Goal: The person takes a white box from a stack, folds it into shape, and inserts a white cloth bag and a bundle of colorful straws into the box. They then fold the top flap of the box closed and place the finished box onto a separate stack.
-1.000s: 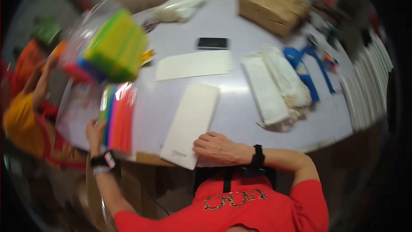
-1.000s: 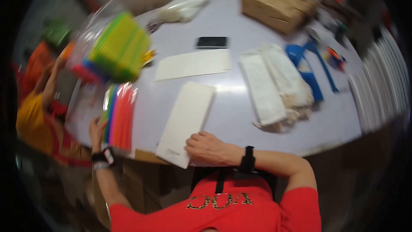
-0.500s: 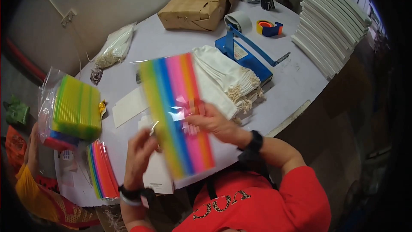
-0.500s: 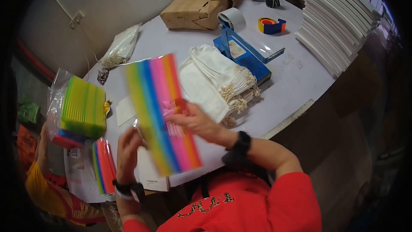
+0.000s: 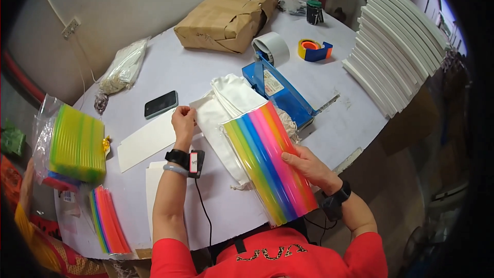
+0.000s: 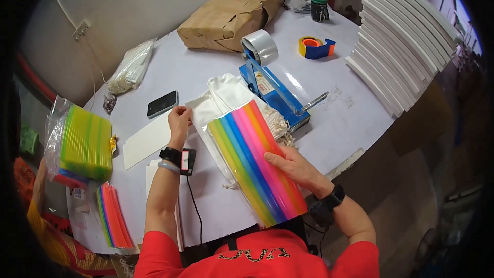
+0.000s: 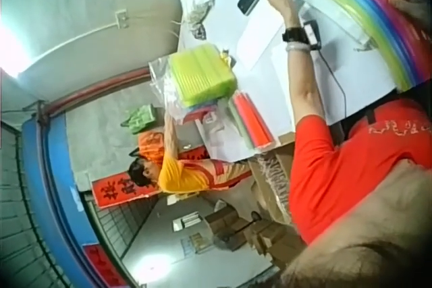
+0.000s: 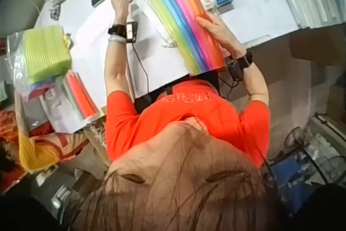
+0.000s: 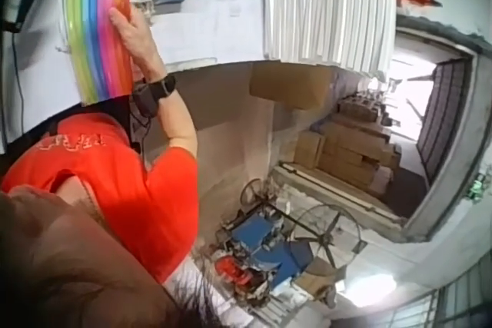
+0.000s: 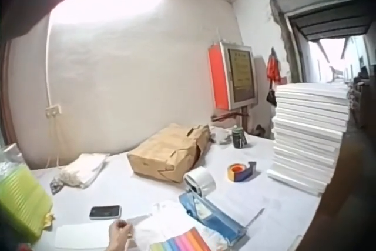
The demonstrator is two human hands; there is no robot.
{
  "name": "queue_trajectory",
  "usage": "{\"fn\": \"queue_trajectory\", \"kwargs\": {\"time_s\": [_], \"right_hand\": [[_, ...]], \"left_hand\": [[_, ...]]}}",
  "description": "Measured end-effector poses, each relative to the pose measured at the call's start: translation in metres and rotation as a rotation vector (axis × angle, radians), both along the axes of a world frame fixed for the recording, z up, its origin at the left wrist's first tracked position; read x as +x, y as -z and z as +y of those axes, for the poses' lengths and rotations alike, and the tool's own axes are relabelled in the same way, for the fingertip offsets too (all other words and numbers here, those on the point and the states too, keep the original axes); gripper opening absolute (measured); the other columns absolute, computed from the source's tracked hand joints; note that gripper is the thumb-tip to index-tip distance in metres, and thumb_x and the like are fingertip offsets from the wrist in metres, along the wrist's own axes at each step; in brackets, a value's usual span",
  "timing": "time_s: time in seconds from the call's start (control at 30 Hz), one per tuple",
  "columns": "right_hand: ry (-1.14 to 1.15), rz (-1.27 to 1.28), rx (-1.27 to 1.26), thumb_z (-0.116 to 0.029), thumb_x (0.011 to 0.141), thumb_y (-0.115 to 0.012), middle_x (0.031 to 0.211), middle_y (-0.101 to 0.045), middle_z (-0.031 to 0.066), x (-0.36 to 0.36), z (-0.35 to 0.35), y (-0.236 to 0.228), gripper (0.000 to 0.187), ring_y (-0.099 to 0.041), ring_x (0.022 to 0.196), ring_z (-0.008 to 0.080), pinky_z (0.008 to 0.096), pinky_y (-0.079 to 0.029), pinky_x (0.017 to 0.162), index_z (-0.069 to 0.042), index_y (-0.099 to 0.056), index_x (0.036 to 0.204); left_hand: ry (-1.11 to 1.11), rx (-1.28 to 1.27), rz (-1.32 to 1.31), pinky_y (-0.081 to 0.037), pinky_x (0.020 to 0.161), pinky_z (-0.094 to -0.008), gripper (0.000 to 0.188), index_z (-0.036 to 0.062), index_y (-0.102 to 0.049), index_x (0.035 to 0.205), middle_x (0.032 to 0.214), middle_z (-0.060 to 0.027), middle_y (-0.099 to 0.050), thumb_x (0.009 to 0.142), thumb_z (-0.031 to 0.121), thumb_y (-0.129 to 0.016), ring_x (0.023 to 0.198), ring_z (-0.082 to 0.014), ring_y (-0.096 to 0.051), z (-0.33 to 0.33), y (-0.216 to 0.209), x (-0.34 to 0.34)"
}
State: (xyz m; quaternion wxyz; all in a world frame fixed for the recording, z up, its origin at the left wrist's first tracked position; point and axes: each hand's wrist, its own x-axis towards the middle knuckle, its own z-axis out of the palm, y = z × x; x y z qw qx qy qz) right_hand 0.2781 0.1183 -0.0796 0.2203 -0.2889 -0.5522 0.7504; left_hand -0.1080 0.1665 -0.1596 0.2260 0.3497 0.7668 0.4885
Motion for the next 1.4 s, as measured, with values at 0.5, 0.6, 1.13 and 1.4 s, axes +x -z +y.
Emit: {"fn": "queue_trajectory", "kwargs": {"time_s": [0.5, 0.6, 1.13, 1.4], "right_hand": [[-0.311, 0.186, 0.167, -0.023, 0.093, -0.059, 0.110, -0.062, 0.0042, -0.078, -0.006, -0.005, 0.042, -0.054, 0.104, 0.0118, 0.0270, -0.042, 0.093, 0.001, -0.053, 0.127], [-0.370, 0.119, 0.157, -0.023, 0.093, -0.060, 0.107, -0.064, 0.0043, -0.079, -0.017, -0.012, 0.039, -0.056, 0.100, 0.0114, 0.0270, -0.044, 0.089, 0.003, -0.057, 0.122], [-0.276, -0.263, 0.869, -0.040, 0.092, -0.057, 0.087, -0.065, 0.0206, -0.119, -0.070, -0.022, 0.048, -0.065, 0.082, 0.0343, 0.0371, -0.049, 0.076, -0.006, -0.052, 0.125], [-0.097, -0.607, 1.080, -0.067, 0.083, -0.050, 0.083, -0.067, 0.0193, -0.162, -0.085, 0.002, 0.066, -0.066, 0.076, 0.0377, 0.0484, -0.049, 0.067, -0.006, -0.053, 0.108]], "left_hand": [[0.614, 0.642, -0.828, -0.046, 0.093, -0.0371, 0.018, 0.0069, -0.049, 0.113, 0.112, -0.0075, -0.058, 0.099, 0.017, -0.046, 0.106, -0.0178, -0.057, -0.194, -0.167, 0.070], [0.829, 0.674, -0.884, -0.046, 0.091, -0.0348, 0.021, 0.0058, -0.050, 0.117, 0.114, -0.0084, -0.058, 0.099, 0.016, -0.047, 0.106, -0.0171, -0.057, -0.207, -0.161, 0.058], [0.275, 0.217, -0.077, -0.049, 0.064, -0.0252, 0.028, -0.0013, -0.058, 0.110, 0.082, -0.0049, -0.064, 0.090, 0.017, -0.065, 0.072, -0.0101, -0.059, -0.240, -0.112, 0.063], [0.101, 0.062, 0.378, -0.050, 0.063, -0.0282, 0.041, 0.0003, -0.054, 0.117, 0.077, -0.0084, -0.063, 0.086, 0.023, -0.070, 0.071, -0.0133, -0.062, -0.240, -0.103, 0.068]]}}
